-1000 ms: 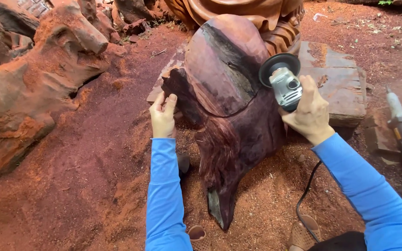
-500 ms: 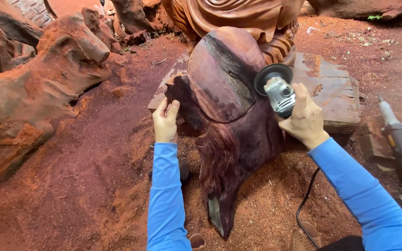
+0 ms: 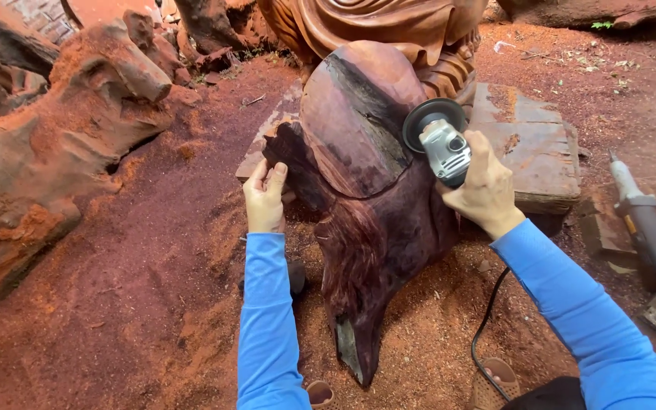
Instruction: Using an angle grinder to carve and shape a large wooden sculpture
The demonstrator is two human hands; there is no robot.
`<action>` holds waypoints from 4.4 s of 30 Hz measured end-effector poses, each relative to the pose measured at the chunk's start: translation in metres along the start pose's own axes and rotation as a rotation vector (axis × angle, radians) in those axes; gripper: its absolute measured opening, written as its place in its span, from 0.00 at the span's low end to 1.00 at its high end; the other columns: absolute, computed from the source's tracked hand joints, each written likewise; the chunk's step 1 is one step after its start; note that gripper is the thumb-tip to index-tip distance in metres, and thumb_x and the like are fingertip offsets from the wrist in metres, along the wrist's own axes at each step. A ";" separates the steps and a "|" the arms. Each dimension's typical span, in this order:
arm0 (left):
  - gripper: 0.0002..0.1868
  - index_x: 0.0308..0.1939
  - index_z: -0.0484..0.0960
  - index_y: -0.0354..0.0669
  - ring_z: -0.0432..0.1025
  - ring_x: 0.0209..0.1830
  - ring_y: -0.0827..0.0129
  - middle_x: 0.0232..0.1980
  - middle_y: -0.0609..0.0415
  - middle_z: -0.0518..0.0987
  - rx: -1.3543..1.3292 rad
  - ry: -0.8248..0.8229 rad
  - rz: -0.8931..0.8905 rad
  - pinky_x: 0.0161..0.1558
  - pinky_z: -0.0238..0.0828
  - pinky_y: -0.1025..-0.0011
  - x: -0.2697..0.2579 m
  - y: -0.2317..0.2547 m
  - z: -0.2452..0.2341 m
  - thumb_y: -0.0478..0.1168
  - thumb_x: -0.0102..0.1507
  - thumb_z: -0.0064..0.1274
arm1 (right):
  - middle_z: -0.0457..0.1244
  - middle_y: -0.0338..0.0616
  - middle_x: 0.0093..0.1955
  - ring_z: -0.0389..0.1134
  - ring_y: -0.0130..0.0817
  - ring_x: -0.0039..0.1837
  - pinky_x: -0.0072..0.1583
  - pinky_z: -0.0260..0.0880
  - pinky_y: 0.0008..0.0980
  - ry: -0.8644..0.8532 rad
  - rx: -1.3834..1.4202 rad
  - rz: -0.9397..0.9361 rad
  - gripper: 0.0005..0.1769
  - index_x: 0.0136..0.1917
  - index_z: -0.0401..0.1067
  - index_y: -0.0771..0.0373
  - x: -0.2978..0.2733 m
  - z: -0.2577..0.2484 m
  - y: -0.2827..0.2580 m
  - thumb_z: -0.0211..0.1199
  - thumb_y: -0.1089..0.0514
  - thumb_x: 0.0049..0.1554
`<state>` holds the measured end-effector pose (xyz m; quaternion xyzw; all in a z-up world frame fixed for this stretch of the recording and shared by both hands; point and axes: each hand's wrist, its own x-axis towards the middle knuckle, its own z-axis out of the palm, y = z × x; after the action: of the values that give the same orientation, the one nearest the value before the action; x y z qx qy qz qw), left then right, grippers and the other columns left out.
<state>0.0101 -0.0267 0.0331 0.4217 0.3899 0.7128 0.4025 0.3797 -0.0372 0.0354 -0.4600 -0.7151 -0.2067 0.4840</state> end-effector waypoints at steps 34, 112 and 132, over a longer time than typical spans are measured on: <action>0.16 0.58 0.81 0.48 0.83 0.37 0.57 0.40 0.47 0.85 0.029 0.005 -0.012 0.36 0.85 0.58 0.019 -0.025 -0.018 0.45 0.67 0.59 | 0.66 0.68 0.54 0.70 0.74 0.52 0.54 0.72 0.62 0.008 0.277 0.284 0.48 0.69 0.55 0.61 0.045 -0.014 -0.014 0.79 0.59 0.42; 0.22 0.57 0.80 0.33 0.75 0.34 0.76 0.42 0.51 0.84 0.069 -0.142 0.093 0.33 0.73 0.83 -0.003 0.014 -0.003 0.44 0.64 0.59 | 0.65 0.71 0.51 0.72 0.61 0.47 0.43 0.76 0.46 -0.229 0.253 -0.097 0.41 0.64 0.51 0.75 0.167 -0.030 -0.075 0.73 0.65 0.45; 0.21 0.59 0.79 0.29 0.78 0.42 0.72 0.49 0.45 0.85 -0.004 -0.144 0.079 0.44 0.75 0.81 -0.001 0.012 -0.003 0.38 0.64 0.58 | 0.64 0.70 0.54 0.71 0.62 0.51 0.46 0.77 0.50 -0.384 0.287 0.080 0.45 0.64 0.49 0.72 0.195 -0.025 -0.084 0.75 0.63 0.42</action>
<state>0.0050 -0.0326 0.0422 0.4864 0.3416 0.6967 0.4018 0.2989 -0.0082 0.2316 -0.4451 -0.7974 0.0076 0.4074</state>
